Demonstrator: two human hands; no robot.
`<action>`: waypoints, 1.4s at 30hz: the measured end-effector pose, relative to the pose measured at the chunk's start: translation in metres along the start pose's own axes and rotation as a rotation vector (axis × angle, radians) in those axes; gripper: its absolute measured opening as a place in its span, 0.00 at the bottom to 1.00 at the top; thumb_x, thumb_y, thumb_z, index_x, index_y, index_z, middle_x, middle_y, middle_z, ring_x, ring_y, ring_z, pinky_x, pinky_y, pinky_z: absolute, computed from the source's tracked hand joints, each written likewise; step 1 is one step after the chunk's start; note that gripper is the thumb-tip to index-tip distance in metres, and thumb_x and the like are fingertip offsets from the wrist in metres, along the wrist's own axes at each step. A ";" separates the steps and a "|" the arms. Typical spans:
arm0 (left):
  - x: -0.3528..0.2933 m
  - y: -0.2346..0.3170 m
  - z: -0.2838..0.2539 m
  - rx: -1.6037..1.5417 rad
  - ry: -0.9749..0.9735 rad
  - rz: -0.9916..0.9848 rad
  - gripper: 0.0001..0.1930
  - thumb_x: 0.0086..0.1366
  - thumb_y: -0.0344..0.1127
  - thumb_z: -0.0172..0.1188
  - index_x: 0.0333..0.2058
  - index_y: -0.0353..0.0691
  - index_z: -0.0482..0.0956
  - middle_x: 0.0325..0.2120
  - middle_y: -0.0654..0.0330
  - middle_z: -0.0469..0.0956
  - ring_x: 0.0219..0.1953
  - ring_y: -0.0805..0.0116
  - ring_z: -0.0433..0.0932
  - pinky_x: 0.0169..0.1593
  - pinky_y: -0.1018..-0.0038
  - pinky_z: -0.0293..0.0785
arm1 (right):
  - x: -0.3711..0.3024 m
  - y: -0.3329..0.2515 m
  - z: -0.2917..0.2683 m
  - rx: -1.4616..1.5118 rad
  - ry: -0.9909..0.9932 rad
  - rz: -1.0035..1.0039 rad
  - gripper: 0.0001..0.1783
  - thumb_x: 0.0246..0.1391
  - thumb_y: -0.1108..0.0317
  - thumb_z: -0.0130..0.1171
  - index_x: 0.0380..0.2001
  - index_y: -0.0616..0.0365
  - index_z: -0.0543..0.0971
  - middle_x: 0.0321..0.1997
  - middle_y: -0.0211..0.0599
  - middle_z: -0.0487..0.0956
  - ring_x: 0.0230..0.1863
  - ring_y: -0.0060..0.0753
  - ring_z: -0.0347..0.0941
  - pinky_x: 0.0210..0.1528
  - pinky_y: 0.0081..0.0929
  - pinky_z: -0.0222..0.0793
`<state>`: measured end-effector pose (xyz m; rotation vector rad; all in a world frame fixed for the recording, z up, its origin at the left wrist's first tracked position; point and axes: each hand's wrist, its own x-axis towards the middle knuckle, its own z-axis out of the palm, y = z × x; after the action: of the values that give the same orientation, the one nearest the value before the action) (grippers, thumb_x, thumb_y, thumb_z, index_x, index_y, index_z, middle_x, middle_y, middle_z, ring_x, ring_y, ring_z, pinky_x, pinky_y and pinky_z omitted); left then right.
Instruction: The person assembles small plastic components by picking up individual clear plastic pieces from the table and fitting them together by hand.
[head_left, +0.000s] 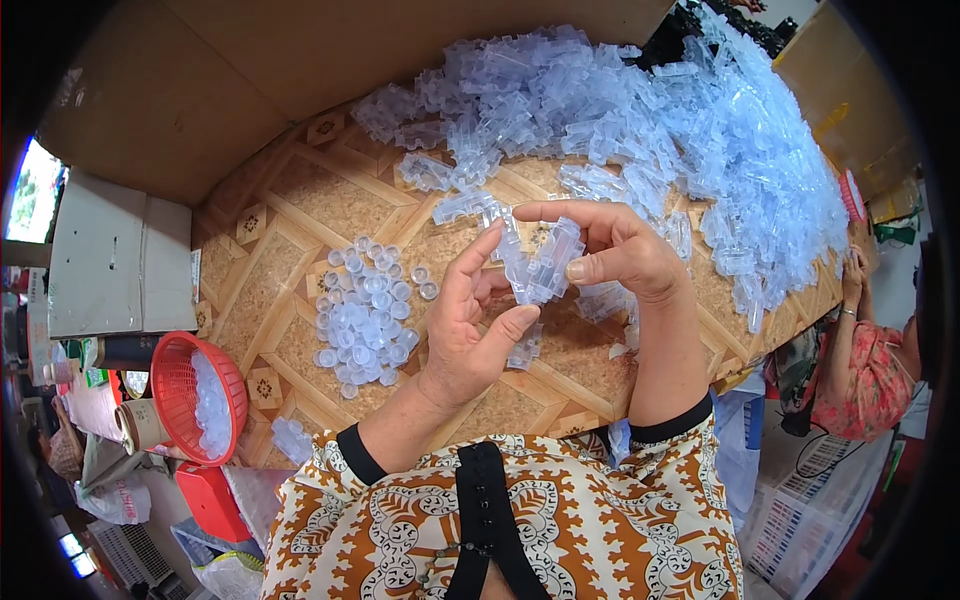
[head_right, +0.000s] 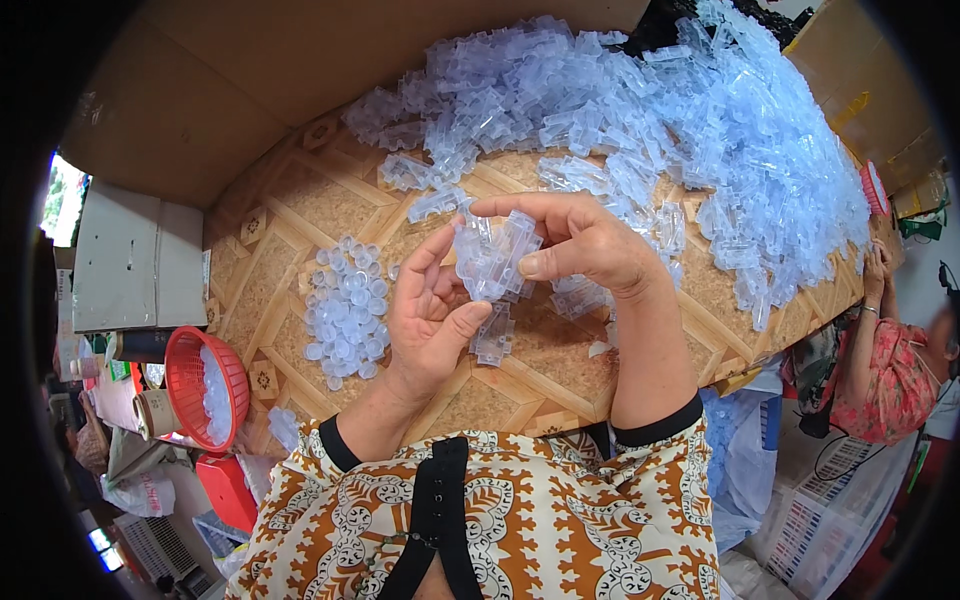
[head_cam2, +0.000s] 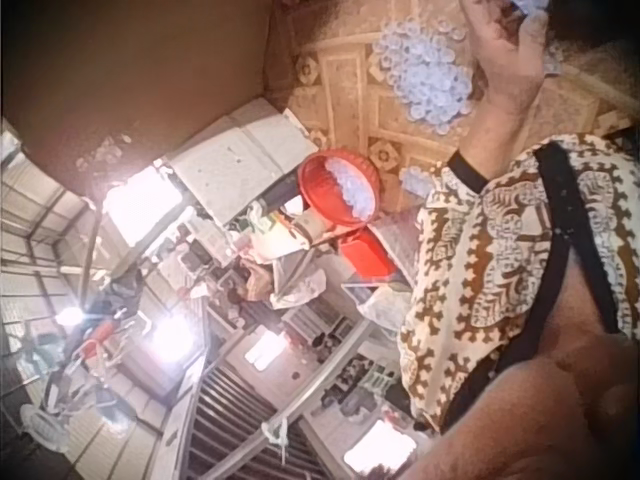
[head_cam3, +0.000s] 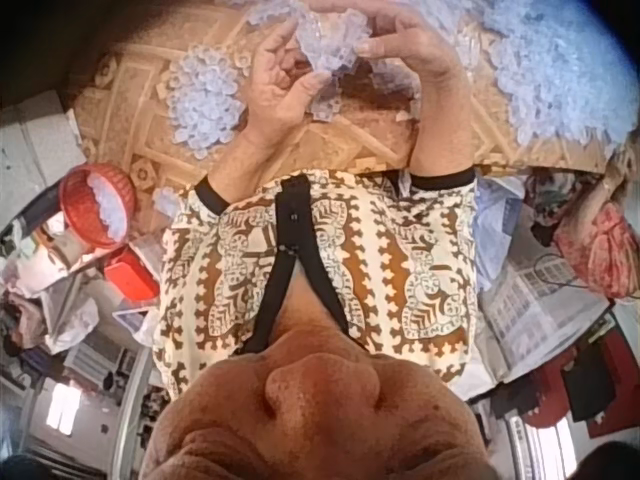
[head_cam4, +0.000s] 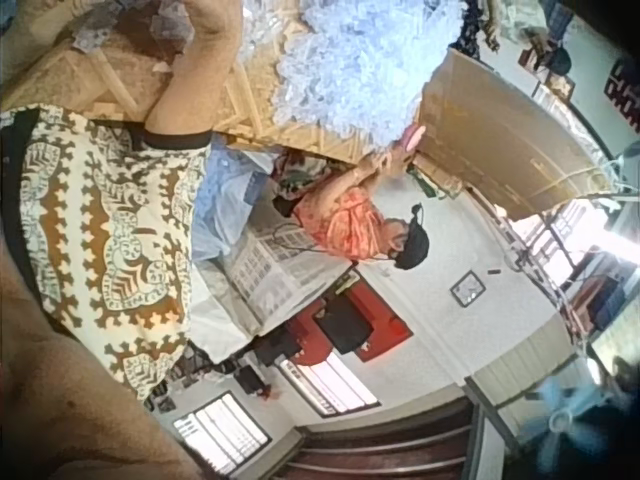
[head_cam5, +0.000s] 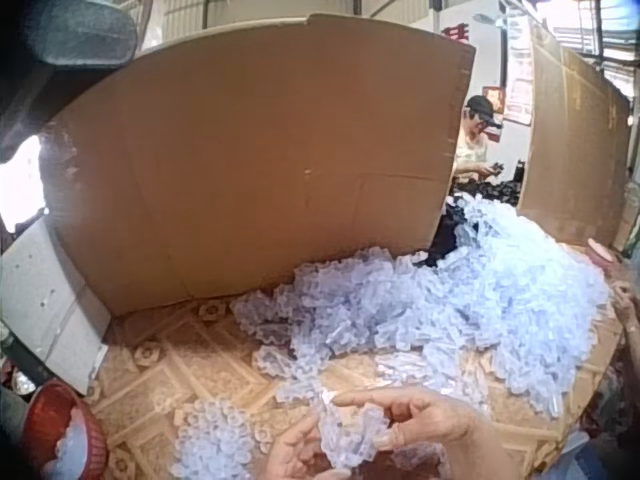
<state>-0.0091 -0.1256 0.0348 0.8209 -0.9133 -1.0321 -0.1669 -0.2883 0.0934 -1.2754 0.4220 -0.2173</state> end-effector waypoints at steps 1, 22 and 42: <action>0.000 0.000 0.000 0.016 -0.038 0.045 0.38 0.66 0.22 0.60 0.70 0.32 0.50 0.60 0.47 0.70 0.56 0.64 0.76 0.62 0.67 0.71 | 0.000 0.001 -0.001 0.011 -0.025 -0.003 0.44 0.44 0.69 0.70 0.67 0.70 0.68 0.46 0.36 0.83 0.45 0.23 0.79 0.49 0.22 0.74; -0.003 -0.009 -0.004 0.145 0.143 -0.105 0.36 0.65 0.27 0.65 0.68 0.34 0.56 0.40 0.55 0.80 0.43 0.71 0.80 0.50 0.73 0.77 | -0.020 -0.018 -0.005 -0.457 0.182 -0.023 0.27 0.56 0.69 0.65 0.60 0.60 0.78 0.31 0.25 0.80 0.31 0.16 0.71 0.34 0.19 0.68; -0.005 -0.010 -0.002 0.206 0.104 -0.182 0.36 0.64 0.28 0.67 0.67 0.32 0.59 0.36 0.58 0.79 0.40 0.74 0.79 0.49 0.73 0.77 | 0.010 0.019 0.006 -1.645 0.719 -0.121 0.23 0.42 0.72 0.71 0.46 0.54 0.84 0.39 0.42 0.78 0.46 0.47 0.76 0.49 0.43 0.69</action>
<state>-0.0120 -0.1236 0.0241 1.1372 -0.8768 -1.0526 -0.1565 -0.2817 0.0744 -2.8430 1.2781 -0.4674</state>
